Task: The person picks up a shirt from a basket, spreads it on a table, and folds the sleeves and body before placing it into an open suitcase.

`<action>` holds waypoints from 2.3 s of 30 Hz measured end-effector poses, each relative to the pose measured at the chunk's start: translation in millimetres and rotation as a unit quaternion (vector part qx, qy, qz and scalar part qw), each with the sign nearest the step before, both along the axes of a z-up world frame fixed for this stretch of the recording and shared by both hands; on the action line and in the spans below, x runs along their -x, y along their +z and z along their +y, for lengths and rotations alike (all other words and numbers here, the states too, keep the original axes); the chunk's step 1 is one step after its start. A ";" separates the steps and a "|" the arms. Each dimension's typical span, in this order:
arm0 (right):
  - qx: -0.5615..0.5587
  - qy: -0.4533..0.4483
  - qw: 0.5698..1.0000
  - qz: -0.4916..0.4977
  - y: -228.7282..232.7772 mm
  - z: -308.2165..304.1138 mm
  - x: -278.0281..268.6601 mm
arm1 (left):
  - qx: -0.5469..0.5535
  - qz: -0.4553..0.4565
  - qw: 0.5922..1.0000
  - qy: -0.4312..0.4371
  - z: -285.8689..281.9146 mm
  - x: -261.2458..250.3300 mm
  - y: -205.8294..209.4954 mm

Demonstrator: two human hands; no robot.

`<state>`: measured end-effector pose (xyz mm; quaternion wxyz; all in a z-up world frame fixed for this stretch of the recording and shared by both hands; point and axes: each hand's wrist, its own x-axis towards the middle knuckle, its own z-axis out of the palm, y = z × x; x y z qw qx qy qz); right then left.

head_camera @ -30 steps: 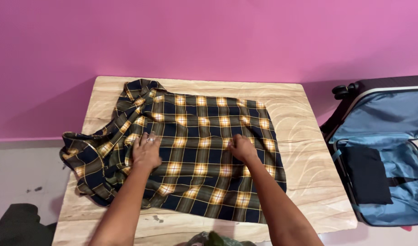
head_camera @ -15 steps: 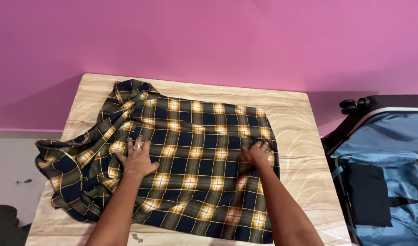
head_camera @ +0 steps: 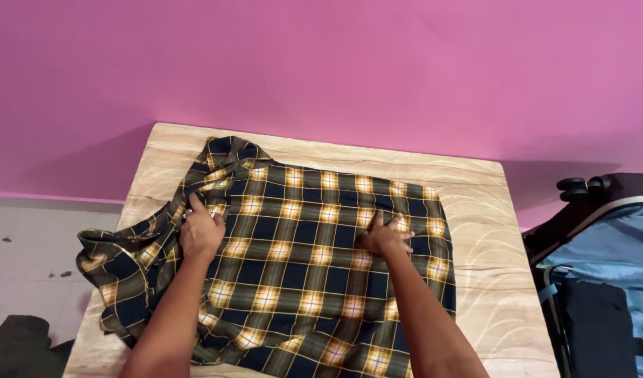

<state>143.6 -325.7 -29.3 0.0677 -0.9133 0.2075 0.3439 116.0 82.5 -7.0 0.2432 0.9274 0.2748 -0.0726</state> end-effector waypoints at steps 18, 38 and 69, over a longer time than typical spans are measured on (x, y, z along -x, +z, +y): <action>0.014 0.136 0.990 0.036 -8.5 -34.7 -34.5 | -0.127 0.232 0.963 -0.056 68.0 -69.8 1.7; -0.025 -0.018 0.995 -0.100 -21.9 -51.1 -95.7 | -0.078 0.137 0.961 -0.228 -43.6 -150.5 -14.3; 0.067 0.073 0.935 -0.339 -63.2 -42.8 -66.9 | -0.233 -0.041 0.939 -0.250 -59.1 -116.1 -59.8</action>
